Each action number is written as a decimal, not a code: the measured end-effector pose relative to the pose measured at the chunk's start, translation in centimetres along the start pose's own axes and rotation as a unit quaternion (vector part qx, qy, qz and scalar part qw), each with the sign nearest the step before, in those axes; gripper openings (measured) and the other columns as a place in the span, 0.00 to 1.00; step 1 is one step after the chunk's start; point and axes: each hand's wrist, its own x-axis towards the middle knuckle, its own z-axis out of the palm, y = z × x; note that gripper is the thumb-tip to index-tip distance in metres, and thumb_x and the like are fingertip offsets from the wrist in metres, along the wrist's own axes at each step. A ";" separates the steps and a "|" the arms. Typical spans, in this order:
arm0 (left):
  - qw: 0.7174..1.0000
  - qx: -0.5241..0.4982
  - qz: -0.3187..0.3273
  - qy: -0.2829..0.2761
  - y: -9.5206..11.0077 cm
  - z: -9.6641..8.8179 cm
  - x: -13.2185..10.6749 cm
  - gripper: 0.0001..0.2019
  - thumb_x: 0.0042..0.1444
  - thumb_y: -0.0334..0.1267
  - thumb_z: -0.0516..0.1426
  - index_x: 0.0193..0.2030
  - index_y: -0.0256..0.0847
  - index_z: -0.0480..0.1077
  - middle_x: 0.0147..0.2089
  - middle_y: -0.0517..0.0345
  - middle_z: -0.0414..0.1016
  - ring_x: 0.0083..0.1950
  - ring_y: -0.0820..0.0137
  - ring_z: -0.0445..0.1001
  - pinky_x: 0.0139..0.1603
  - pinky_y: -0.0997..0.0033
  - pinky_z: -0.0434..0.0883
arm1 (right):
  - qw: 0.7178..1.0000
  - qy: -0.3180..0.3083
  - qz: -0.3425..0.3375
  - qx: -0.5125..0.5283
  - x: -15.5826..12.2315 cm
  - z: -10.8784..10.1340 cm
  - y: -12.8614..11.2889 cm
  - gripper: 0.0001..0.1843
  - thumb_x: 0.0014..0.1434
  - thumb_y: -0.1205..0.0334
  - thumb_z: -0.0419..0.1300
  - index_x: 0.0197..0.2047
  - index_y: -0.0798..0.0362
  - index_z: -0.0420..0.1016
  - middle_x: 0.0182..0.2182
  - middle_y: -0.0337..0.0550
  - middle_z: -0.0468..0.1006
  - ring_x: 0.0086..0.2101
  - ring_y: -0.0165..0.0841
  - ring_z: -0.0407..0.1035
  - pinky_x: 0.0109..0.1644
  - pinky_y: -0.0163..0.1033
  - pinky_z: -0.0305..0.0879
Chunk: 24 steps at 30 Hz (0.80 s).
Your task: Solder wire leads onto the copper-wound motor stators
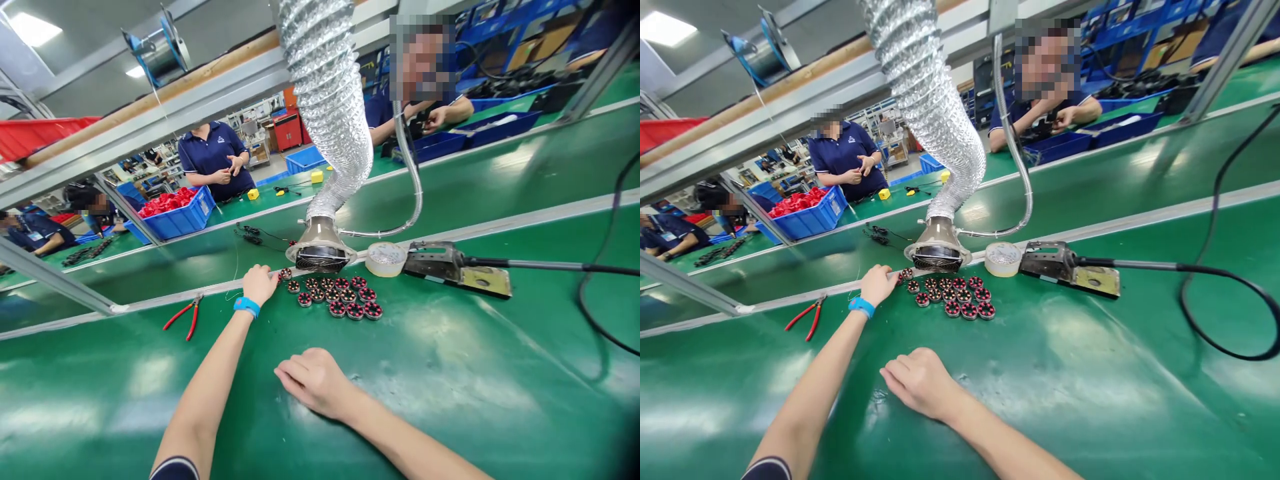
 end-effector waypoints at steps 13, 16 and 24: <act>0.987 -0.070 0.092 -0.115 -2.1 0.7 -0.3 0.17 0.64 0.38 0.53 0.53 0.49 0.80 0.51 0.52 0.80 0.52 0.60 0.77 0.55 0.64 0.69 | 0.997 -0.025 0.063 0.033 -0.9 0.8 1.2 0.18 0.71 0.64 0.54 0.29 0.53 0.74 0.19 0.36 0.75 0.19 0.27 0.64 0.29 0.39 0.48; 0.984 -0.076 0.114 -0.110 -2.1 0.7 -1.2 0.15 0.63 0.44 0.56 0.52 0.50 0.80 0.53 0.53 0.80 0.56 0.58 0.74 0.59 0.60 0.66 | 0.996 -0.027 0.075 0.043 -0.9 0.9 1.3 0.17 0.71 0.64 0.54 0.29 0.53 0.75 0.20 0.37 0.76 0.19 0.27 0.65 0.29 0.39 0.50; 0.977 -0.111 0.183 0.016 -1.7 0.9 -5.2 0.24 0.57 0.38 0.64 0.61 0.42 0.70 0.51 0.49 0.79 0.57 0.57 0.70 0.68 0.49 0.57 | 0.936 0.025 0.312 0.163 -0.3 0.4 2.4 0.17 0.70 0.52 0.55 0.38 0.53 0.79 0.23 0.39 0.77 0.20 0.29 0.68 0.28 0.36 0.61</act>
